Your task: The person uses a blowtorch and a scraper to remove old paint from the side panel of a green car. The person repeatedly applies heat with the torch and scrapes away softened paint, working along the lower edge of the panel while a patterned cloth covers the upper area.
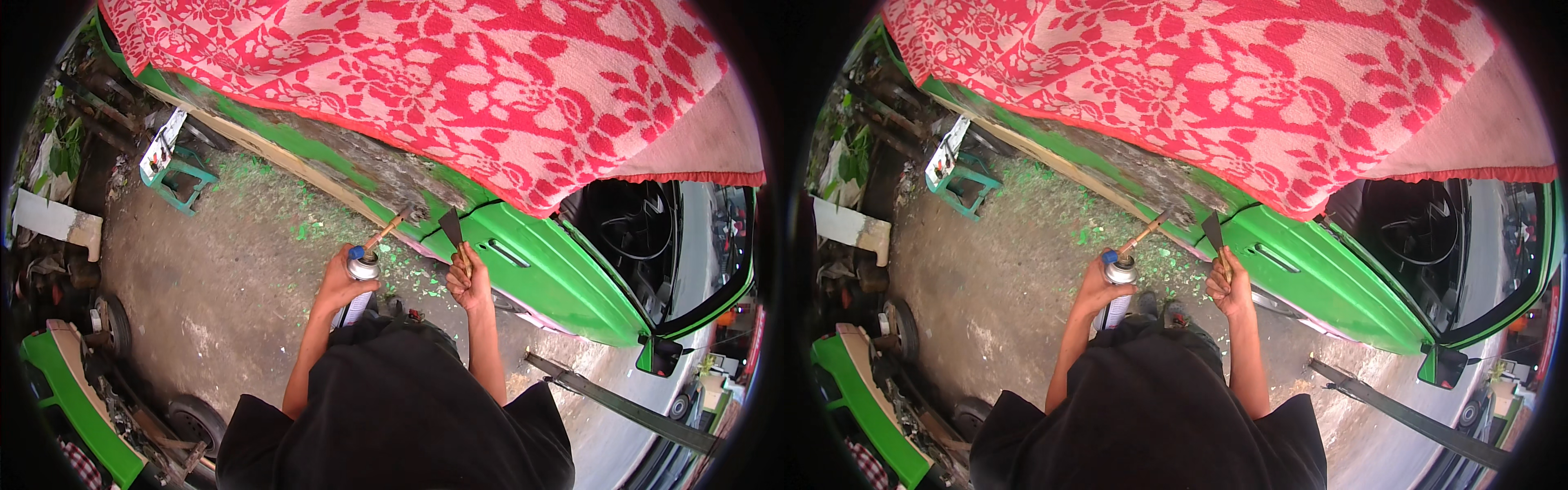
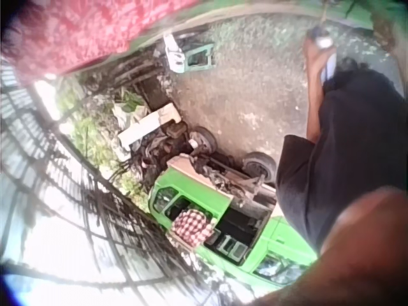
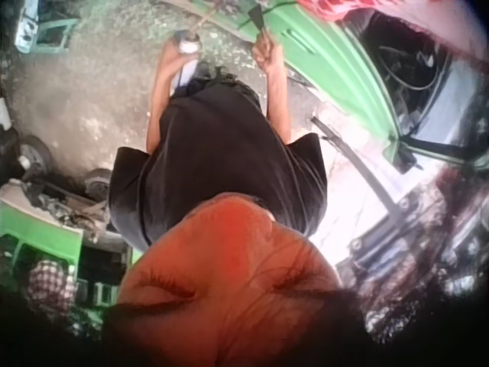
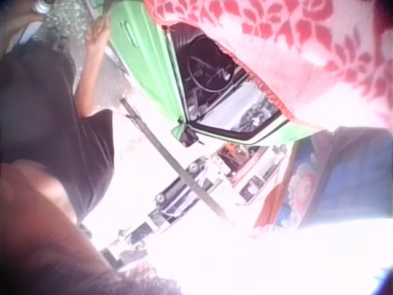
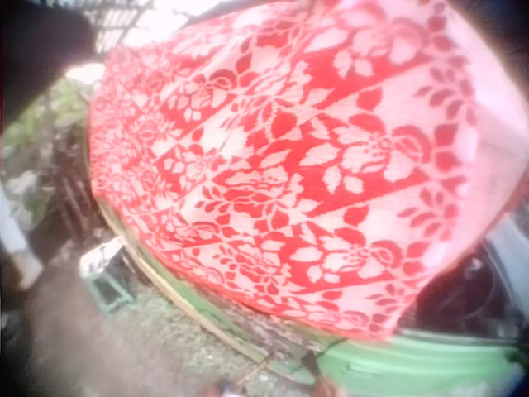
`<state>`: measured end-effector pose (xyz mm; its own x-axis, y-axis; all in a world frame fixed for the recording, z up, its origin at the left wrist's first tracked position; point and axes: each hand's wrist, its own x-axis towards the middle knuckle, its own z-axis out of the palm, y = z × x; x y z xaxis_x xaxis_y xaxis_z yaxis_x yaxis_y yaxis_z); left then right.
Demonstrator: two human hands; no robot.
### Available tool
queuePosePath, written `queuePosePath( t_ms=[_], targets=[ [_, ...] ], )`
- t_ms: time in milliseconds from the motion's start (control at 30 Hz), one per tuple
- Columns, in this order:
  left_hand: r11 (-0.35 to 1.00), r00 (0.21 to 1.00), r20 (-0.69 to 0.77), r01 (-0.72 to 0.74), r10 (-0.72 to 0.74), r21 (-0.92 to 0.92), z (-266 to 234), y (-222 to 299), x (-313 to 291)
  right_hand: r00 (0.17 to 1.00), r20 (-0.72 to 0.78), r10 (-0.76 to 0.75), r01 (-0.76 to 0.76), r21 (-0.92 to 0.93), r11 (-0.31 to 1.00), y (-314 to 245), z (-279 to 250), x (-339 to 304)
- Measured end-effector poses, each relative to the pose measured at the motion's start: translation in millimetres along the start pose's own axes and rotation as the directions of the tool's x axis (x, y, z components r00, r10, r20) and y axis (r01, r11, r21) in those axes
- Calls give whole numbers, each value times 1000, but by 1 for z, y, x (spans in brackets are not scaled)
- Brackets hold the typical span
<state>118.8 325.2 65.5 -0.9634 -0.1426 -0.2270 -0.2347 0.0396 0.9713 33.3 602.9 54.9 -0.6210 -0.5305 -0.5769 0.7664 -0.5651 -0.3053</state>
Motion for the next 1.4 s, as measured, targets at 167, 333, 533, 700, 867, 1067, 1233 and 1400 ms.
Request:
queuePosePath(
  t_ms=[167, 333, 533, 700, 867, 1067, 1233, 1400],
  targets=[
    [996, 999, 39, 1, 3, -94, 18, 8, 11, 998, 57, -32, 36, -74, 997, -1, -5, -8],
    [996, 996, 91, -14, 23, -90, 38, 20, 28, 992, 103, -79, 93, -139, 986, -17, 4, -9],
    [990, 990, 55, -124, 128, -64, 45, 14, 28, 987, 93, -131, 148, -205, 968, -15, 14, -15],
    [986, 997, 68, -34, 45, -161, 47, 6, 29, 980, 61, -189, 199, -309, 930, -14, 13, -21],
    [982, 997, 39, -65, 72, -175, 54, 4, 31, 986, 17, -163, 161, -302, 940, -17, 11, -21],
    [982, 998, 31, -57, 63, -178, 57, 5, 34, 984, -21, -176, 162, -289, 943, -14, 16, -13],
    [996, 1000, -12, -26, 25, -81, 53, 7, 33, 932, -63, -356, 306, -389, 869, -11, 28, -9],
    [989, 1000, -3, -8, 8, -147, 52, 8, 32, 897, -52, -439, 353, -512, 783, -19, 39, 0]
  ],
)
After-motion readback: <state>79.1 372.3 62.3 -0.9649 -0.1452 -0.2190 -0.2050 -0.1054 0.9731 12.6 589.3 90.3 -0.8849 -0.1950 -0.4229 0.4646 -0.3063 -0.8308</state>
